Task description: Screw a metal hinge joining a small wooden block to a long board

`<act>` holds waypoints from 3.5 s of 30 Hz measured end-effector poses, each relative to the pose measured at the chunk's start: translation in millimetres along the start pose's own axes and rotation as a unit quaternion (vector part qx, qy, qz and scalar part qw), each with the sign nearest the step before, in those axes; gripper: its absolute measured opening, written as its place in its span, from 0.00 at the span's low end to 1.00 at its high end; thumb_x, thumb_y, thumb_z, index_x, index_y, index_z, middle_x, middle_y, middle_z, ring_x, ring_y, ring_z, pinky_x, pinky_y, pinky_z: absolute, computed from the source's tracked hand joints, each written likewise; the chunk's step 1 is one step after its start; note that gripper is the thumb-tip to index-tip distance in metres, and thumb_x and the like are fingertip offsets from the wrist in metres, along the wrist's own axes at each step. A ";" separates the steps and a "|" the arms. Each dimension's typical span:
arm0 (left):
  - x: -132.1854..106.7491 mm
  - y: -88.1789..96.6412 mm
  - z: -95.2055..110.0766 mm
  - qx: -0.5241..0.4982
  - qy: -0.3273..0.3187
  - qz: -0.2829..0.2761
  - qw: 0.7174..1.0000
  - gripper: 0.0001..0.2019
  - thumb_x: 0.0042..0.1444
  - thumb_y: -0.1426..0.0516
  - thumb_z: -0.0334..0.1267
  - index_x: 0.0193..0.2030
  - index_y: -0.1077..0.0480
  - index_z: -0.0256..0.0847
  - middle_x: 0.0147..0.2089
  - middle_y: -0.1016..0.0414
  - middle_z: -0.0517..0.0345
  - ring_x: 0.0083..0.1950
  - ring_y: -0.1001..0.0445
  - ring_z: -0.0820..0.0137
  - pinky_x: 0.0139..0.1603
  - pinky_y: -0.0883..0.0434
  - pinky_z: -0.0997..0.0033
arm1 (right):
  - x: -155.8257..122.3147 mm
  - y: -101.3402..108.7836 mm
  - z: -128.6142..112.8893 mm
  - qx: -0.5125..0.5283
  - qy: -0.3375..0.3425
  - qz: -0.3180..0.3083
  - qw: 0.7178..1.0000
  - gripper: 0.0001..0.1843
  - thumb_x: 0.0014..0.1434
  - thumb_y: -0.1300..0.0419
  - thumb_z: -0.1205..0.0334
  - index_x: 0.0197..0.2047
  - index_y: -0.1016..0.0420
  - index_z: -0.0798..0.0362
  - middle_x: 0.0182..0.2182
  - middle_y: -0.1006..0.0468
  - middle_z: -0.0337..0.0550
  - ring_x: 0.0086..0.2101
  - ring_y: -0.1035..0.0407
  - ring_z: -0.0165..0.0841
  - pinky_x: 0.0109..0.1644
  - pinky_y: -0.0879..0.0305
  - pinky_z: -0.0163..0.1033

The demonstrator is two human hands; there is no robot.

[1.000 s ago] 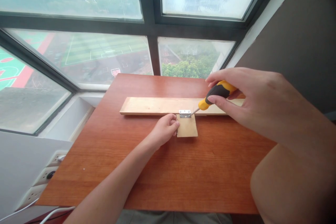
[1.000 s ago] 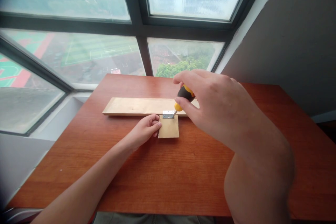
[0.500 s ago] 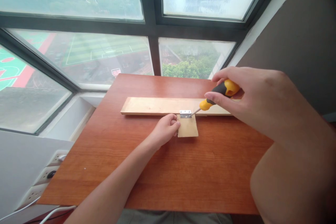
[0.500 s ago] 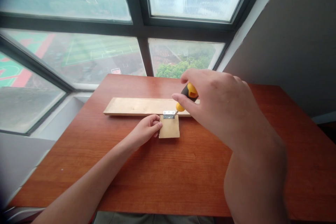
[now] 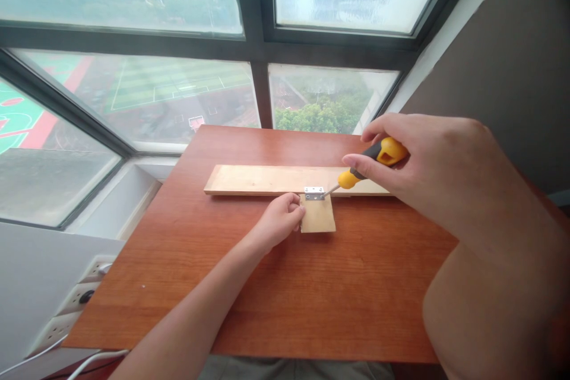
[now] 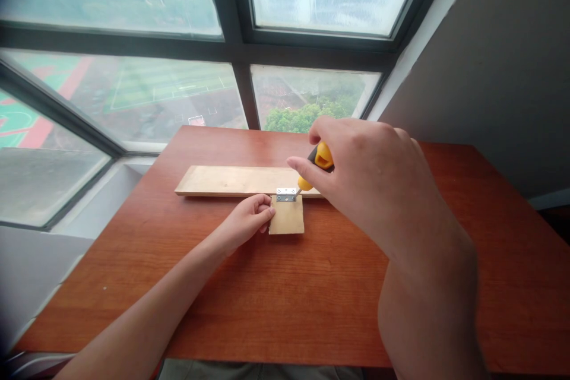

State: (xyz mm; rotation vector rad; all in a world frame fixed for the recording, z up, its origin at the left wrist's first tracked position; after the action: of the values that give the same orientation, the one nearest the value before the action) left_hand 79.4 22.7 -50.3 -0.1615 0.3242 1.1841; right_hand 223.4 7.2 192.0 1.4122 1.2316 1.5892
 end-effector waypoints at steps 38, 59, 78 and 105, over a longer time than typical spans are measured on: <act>4.8 5.1 -1.5 0.152 -0.037 0.036 0.987 0.04 0.59 0.46 0.36 0.34 0.36 0.40 0.22 0.28 0.63 0.20 0.30 0.74 0.23 0.37 0.76 | 1.0 3.8 -1.9 0.029 -0.001 0.045 0.999 0.15 0.59 0.39 0.44 0.40 0.24 0.46 0.28 0.22 0.42 0.28 0.30 0.40 0.30 0.46 0.42; 3.3 6.1 1.6 0.163 -0.032 0.047 0.985 0.04 0.58 0.44 0.36 0.33 0.36 0.40 0.22 0.28 0.63 0.20 0.31 0.74 0.23 0.38 0.76 | 1.8 -6.4 1.1 0.022 0.011 -0.001 1.000 0.21 0.60 0.44 0.38 0.43 0.26 0.45 0.28 0.21 0.44 0.28 0.29 0.43 0.30 0.42 0.44; 4.3 6.4 -1.6 0.150 -0.027 0.045 0.987 0.04 0.56 0.44 0.36 0.33 0.35 0.40 0.23 0.29 0.63 0.21 0.32 0.75 0.22 0.39 0.78 | -1.0 -8.5 -2.2 0.133 0.047 -0.041 0.989 0.14 0.60 0.44 0.54 0.49 0.29 0.47 0.42 0.19 0.42 0.38 0.26 0.40 0.41 0.34 0.45; 3.6 0.8 -0.7 0.085 -0.017 0.012 0.996 0.04 0.57 0.45 0.36 0.34 0.36 0.40 0.21 0.32 0.65 0.21 0.34 0.75 0.22 0.40 0.77 | 6.1 -9.6 0.6 0.005 -0.032 0.002 0.999 0.18 0.63 0.50 0.44 0.45 0.29 0.46 0.29 0.23 0.46 0.28 0.30 0.46 0.28 0.44 0.45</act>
State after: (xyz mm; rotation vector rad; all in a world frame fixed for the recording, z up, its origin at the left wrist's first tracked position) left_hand 79.8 26.0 -52.1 0.0101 0.3965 1.1752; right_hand 221.9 16.2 185.1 1.4623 1.2022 1.5308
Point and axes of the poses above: each hand's wrist, its own x-axis towards the middle knuckle, its own y-axis out of the back of the hand, z = x × y, the point moved 10 cm from there along x, towards the middle knuckle
